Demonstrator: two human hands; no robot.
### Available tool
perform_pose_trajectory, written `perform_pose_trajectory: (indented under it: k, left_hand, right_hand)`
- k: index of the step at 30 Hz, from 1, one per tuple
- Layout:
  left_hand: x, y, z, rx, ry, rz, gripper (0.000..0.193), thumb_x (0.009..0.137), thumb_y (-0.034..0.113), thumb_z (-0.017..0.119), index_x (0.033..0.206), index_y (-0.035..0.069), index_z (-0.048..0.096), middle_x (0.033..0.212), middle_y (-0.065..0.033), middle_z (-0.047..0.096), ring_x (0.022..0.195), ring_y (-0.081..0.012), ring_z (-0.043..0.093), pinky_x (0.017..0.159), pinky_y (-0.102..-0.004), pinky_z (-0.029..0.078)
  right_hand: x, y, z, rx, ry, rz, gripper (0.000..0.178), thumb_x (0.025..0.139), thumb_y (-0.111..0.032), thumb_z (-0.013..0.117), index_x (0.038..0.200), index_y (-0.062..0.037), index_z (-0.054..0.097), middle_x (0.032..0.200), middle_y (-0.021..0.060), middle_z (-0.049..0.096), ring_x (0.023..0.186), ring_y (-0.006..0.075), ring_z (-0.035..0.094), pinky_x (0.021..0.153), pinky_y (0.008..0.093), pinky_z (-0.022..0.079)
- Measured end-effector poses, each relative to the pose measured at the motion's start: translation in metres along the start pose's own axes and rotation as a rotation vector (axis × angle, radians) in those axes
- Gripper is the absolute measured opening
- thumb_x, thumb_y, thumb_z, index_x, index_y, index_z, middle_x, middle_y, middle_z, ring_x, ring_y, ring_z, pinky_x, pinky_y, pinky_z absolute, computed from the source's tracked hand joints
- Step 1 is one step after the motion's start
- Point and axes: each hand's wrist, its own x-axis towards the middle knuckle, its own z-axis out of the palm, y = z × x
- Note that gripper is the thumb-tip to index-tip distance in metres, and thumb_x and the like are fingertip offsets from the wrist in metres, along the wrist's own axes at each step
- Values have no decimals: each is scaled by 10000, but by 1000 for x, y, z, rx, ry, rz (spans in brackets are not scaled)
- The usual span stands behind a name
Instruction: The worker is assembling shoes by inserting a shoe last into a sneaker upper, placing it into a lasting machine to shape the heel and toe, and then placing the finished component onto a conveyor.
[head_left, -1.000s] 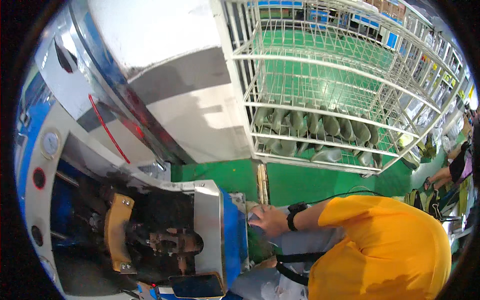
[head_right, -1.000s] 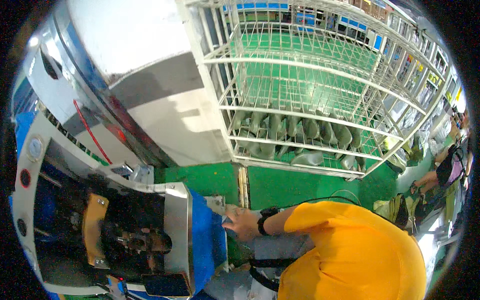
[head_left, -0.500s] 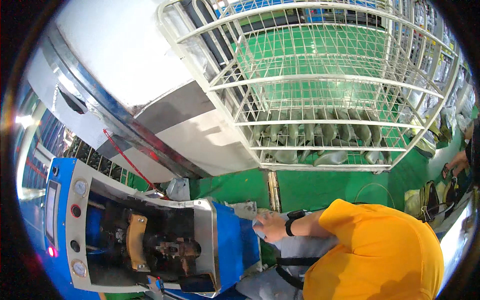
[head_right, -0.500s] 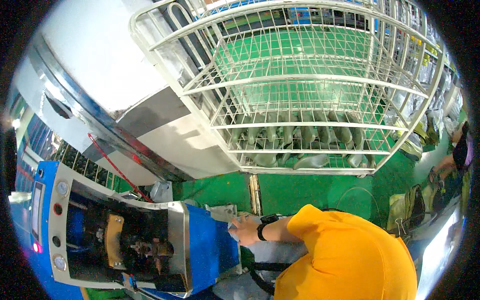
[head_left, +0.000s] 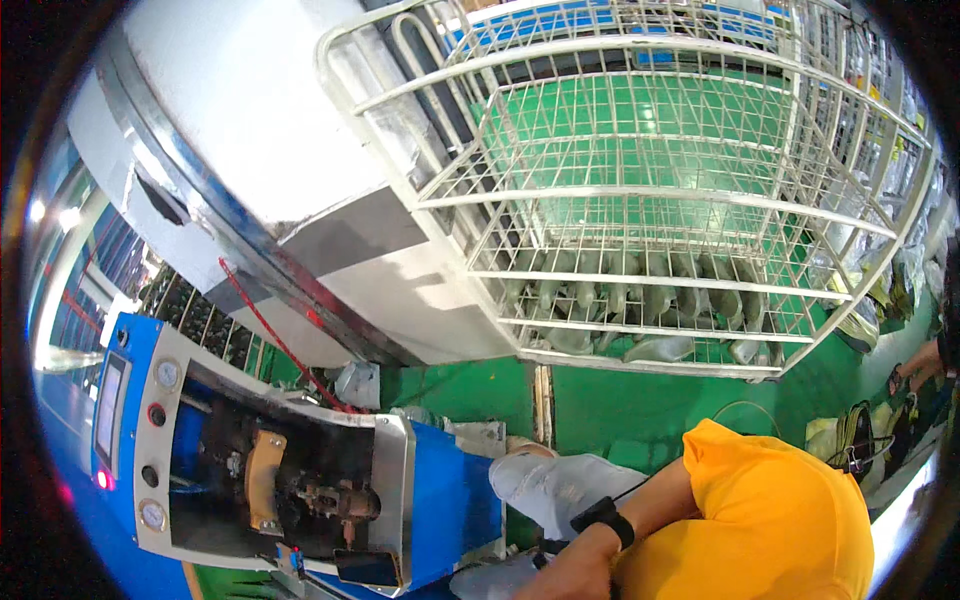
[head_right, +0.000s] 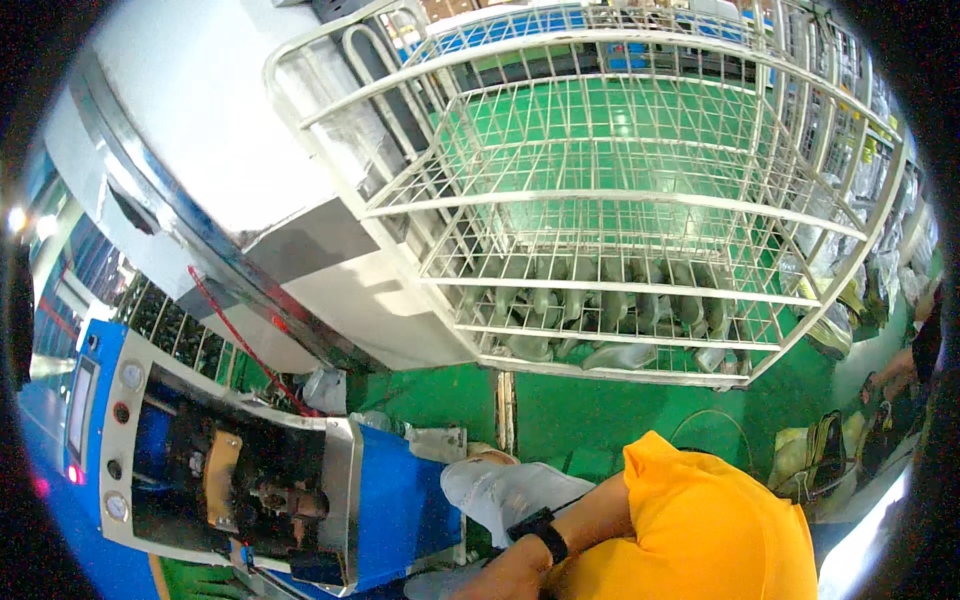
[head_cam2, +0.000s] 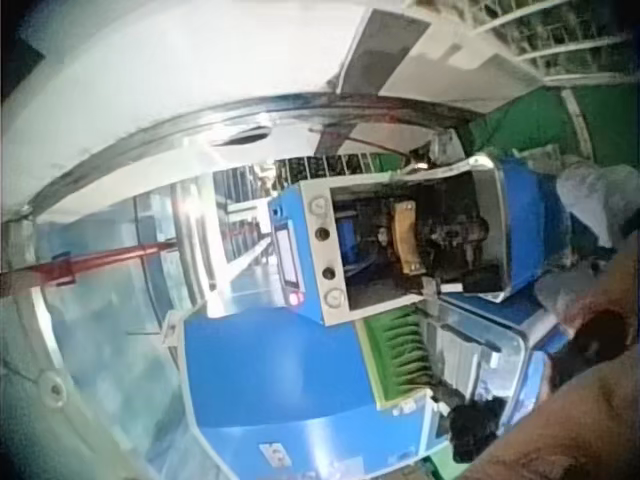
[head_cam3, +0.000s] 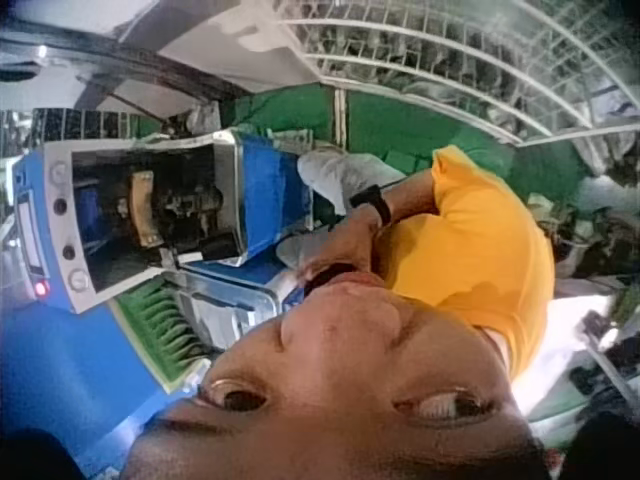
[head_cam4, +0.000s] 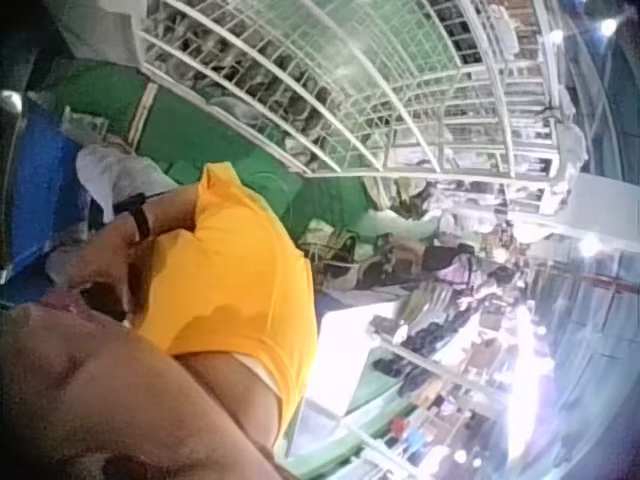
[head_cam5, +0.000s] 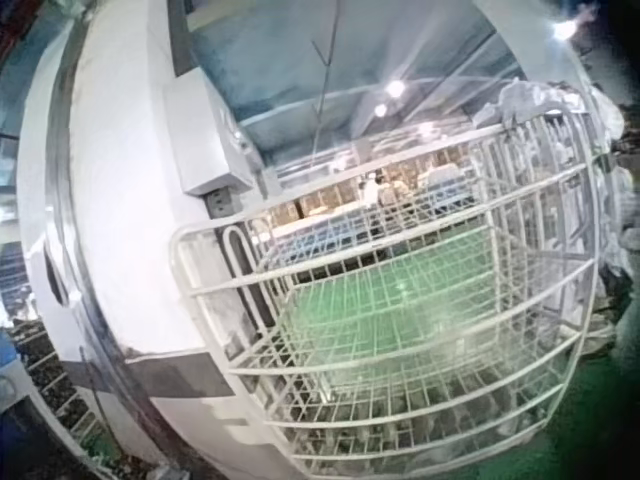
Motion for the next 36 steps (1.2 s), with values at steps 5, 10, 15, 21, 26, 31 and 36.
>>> perform_pose_trajectory:
  k: [5,10,15,21,26,31,36]
  left_hand:
    - [-28,7,54,-262,-216,-74,929,864,662,639,1513,37,412,1497,-202,479,1345,-391,479,1131,-545,392]
    - [-50,0,88,-502,-406,-191,912,893,679,589,1545,73,390,1531,-175,458,1369,-374,464,1145,-548,383]
    - [-53,-9,131,-781,-605,-338,896,923,697,538,1578,109,369,1566,-148,437,1393,-357,449,1160,-550,373]
    - [-49,-50,141,-964,-749,-453,677,1009,539,520,1542,130,431,1510,-142,500,1354,-309,487,1136,-512,406]
    - [-57,14,161,-877,-485,-96,421,993,259,659,1355,70,554,1281,-132,631,1142,-266,592,1005,-433,475]
    - [-43,-63,130,-689,-647,32,345,990,198,654,1289,41,585,1207,-95,655,1066,-228,589,964,-401,475]
    - [-64,-55,108,-228,-475,174,249,976,227,698,1098,11,681,895,-61,668,817,-150,573,778,-295,479]
  right_hand:
    - [-13,-20,-18,560,395,122,987,799,-494,848,1510,-13,360,1501,180,469,1312,318,501,1108,430,407]
    - [-23,-2,-32,1012,468,516,1363,743,-649,824,1654,-130,-46,1640,112,252,1444,225,341,1178,378,310]
    - [-53,33,-5,1083,416,605,1372,724,-530,877,1655,-141,-52,1636,105,246,1450,251,340,1181,395,304]
    - [-83,73,28,1254,412,710,1130,836,-465,809,1642,-71,122,1407,44,541,1176,93,534,1009,280,443]
    - [-55,28,-27,1506,596,907,748,856,-367,751,1479,-72,461,1289,47,654,1096,170,647,959,333,522]
    - [-48,4,-31,1617,581,1160,488,878,-334,740,1279,-75,637,1098,32,721,967,170,681,886,326,553]
    - [-69,10,-18,1689,535,1389,650,889,-339,741,1425,-40,526,1208,91,708,1007,221,713,912,364,581]
